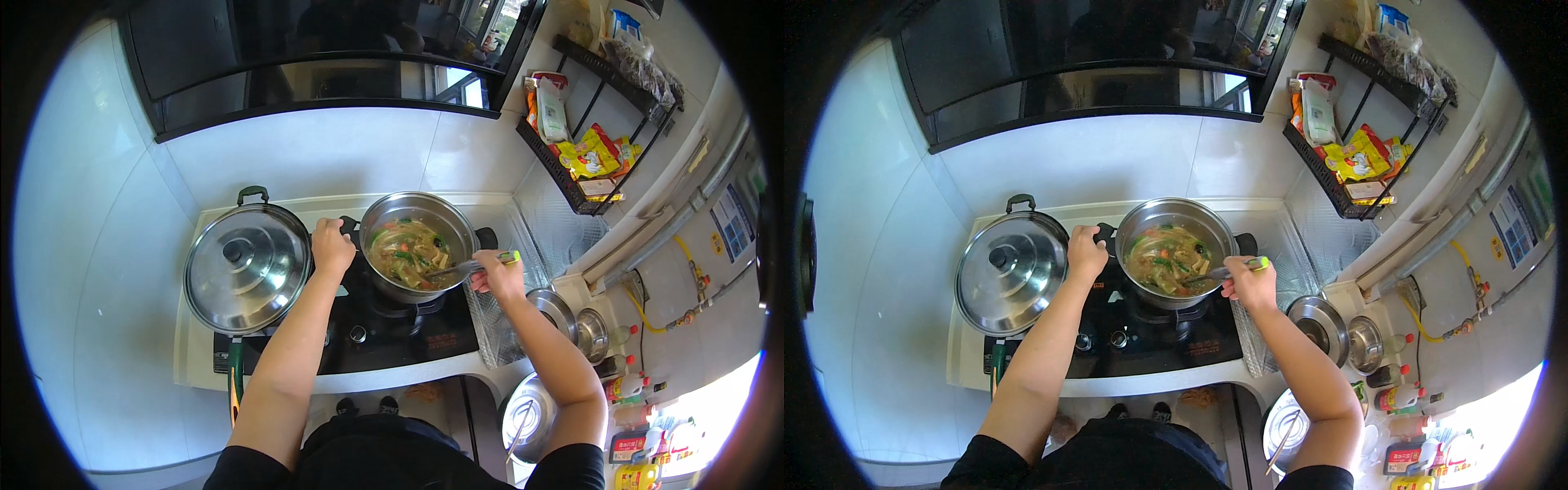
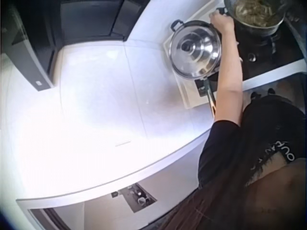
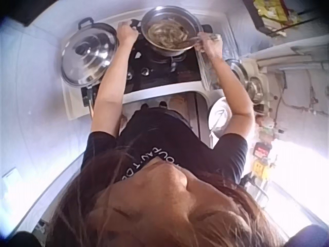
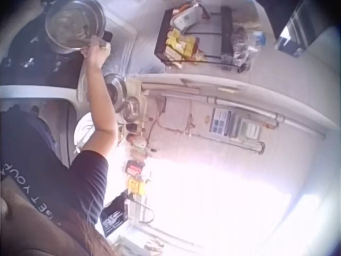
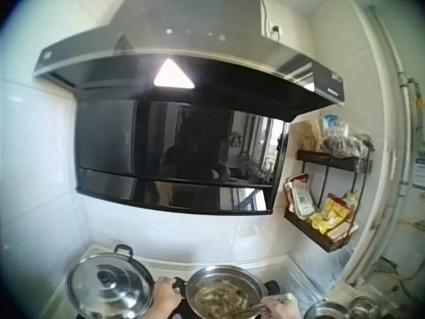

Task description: The person adds greens and seasonings from bowls and a packet into a pot of soup on a stove, stirs the mixture with a ladle and chopsticks, and wipes the ladle with a cloth.

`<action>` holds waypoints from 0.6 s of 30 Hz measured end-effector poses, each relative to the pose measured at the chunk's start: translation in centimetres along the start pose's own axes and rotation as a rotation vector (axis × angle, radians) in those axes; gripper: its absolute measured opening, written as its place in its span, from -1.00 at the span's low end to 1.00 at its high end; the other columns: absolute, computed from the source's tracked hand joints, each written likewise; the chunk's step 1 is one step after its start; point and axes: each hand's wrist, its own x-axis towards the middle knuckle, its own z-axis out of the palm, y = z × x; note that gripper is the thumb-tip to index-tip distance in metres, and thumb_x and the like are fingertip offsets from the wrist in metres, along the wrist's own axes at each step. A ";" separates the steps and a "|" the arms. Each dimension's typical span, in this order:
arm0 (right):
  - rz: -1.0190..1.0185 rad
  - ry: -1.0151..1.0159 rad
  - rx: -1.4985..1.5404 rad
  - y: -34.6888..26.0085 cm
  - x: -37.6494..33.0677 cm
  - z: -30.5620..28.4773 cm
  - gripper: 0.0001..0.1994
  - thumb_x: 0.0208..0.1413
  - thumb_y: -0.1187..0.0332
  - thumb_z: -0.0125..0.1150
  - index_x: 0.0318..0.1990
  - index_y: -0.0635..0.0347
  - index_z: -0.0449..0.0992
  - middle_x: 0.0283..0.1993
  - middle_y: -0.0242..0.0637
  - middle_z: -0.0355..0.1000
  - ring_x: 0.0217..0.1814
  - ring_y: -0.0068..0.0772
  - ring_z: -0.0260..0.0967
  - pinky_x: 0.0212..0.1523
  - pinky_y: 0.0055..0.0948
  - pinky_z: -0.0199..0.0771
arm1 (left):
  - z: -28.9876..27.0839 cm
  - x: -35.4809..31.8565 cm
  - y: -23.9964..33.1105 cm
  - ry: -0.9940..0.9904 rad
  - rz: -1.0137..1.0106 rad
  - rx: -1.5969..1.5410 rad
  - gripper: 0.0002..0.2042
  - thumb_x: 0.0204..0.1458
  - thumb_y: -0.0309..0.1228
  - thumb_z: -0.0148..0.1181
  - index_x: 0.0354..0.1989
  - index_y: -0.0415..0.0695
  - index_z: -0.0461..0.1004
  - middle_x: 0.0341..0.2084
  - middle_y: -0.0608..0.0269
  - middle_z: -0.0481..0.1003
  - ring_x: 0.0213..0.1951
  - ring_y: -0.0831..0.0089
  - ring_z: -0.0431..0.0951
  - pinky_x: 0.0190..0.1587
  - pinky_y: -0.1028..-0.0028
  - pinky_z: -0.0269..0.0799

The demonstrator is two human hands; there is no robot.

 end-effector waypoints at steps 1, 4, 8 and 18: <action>0.075 0.046 0.082 0.4 0.1 -0.1 -0.77 -0.05 0.29 0.16 -0.43 0.35 0.50 -0.63 -0.16 0.42 -0.68 -0.35 0.43 -0.69 -0.49 0.40 | -0.1 0.0 -0.1 0.002 0.003 0.001 -0.75 -0.17 -0.57 0.18 -0.23 -0.22 0.49 -0.20 0.06 0.41 -0.14 0.04 0.42 -0.06 0.24 0.36; 0.136 0.129 0.196 0.2 -0.3 -0.7 -0.76 -0.06 0.30 0.17 -0.39 0.35 0.48 -0.62 -0.13 0.42 -0.72 -0.35 0.40 -0.73 -0.51 0.38 | 0.2 0.0 -0.2 -0.003 0.002 -0.005 -0.75 -0.16 -0.56 0.17 -0.23 -0.22 0.49 -0.21 0.06 0.41 -0.14 0.04 0.42 -0.07 0.24 0.36; 0.058 0.162 0.202 -1.3 -0.3 -2.7 -0.75 -0.07 0.29 0.17 -0.36 0.35 0.50 -0.62 -0.09 0.41 -0.71 -0.35 0.40 -0.73 -0.54 0.37 | 0.1 0.0 -0.5 0.008 0.017 0.008 -0.75 -0.16 -0.56 0.17 -0.23 -0.22 0.49 -0.20 0.05 0.41 -0.14 0.04 0.42 -0.08 0.23 0.37; -0.230 0.165 0.075 -3.4 -0.3 -3.4 -0.77 0.01 0.35 0.20 -0.27 0.37 0.53 -0.55 -0.21 0.45 -0.60 -0.48 0.44 -0.57 -0.61 0.42 | 0.5 0.1 -0.7 0.037 0.027 -0.001 -0.76 -0.18 -0.57 0.18 -0.25 -0.23 0.49 -0.22 0.04 0.43 -0.15 0.03 0.43 -0.09 0.21 0.39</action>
